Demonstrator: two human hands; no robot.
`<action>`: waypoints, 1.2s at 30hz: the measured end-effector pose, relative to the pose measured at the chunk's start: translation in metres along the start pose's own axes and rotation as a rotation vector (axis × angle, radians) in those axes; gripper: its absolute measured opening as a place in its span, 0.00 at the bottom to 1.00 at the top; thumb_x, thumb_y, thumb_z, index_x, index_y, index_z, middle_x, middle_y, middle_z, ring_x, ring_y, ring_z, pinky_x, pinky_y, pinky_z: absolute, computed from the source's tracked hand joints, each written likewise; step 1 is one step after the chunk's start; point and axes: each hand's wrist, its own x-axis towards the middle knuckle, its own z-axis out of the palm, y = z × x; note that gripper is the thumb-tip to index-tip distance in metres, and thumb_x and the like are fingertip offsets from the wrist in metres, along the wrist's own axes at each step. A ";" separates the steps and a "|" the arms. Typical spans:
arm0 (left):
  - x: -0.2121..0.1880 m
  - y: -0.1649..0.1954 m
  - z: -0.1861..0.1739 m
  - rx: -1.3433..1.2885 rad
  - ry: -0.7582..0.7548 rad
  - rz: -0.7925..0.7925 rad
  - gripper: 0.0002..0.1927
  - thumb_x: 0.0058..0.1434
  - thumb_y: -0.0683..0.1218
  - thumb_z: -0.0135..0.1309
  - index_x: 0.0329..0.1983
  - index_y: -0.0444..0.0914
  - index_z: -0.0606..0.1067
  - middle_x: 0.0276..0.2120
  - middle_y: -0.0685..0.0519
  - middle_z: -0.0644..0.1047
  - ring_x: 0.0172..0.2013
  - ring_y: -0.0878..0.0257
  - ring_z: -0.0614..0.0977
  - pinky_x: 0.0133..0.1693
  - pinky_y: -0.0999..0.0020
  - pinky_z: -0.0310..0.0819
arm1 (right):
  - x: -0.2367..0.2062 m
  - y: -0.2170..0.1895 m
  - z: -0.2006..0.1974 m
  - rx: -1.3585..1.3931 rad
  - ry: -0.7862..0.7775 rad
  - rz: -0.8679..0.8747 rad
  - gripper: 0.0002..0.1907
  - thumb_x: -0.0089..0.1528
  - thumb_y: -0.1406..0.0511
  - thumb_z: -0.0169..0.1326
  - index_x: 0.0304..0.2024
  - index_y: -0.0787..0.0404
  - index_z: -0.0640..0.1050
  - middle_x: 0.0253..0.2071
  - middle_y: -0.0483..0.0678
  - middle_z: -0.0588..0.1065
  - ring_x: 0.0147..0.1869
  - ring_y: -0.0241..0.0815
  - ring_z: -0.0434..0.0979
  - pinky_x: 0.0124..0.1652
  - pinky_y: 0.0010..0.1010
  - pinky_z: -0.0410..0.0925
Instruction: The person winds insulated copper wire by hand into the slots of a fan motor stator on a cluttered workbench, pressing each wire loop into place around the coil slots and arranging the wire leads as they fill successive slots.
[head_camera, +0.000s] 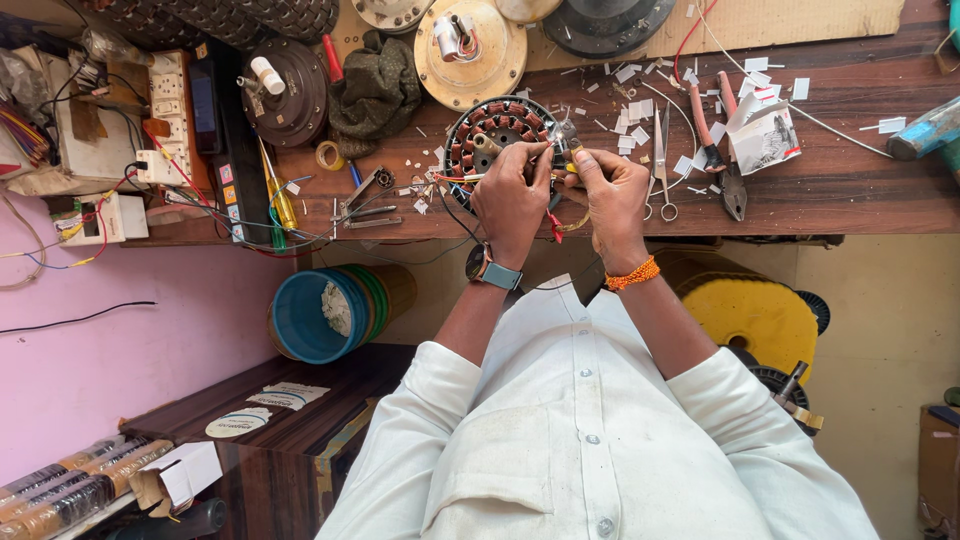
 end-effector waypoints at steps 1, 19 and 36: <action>0.000 0.000 0.000 0.002 -0.002 -0.001 0.05 0.64 0.47 0.61 0.39 0.42 0.80 0.36 0.55 0.82 0.32 0.57 0.84 0.33 0.62 0.76 | 0.000 0.000 0.000 0.006 0.000 -0.002 0.11 0.69 0.69 0.54 0.46 0.74 0.81 0.35 0.50 0.79 0.38 0.35 0.83 0.42 0.30 0.82; -0.001 -0.003 0.003 0.019 0.003 0.003 0.06 0.64 0.48 0.62 0.38 0.42 0.79 0.35 0.55 0.82 0.33 0.56 0.85 0.34 0.62 0.76 | 0.001 -0.001 0.000 0.002 0.000 0.009 0.11 0.69 0.69 0.54 0.46 0.73 0.81 0.34 0.49 0.79 0.37 0.34 0.82 0.41 0.30 0.81; 0.000 -0.003 0.003 0.053 -0.002 0.010 0.06 0.64 0.48 0.61 0.38 0.41 0.79 0.36 0.55 0.82 0.33 0.55 0.84 0.34 0.61 0.76 | 0.000 -0.006 0.002 -0.008 -0.006 0.007 0.11 0.68 0.70 0.54 0.46 0.74 0.81 0.34 0.49 0.79 0.38 0.35 0.82 0.42 0.31 0.82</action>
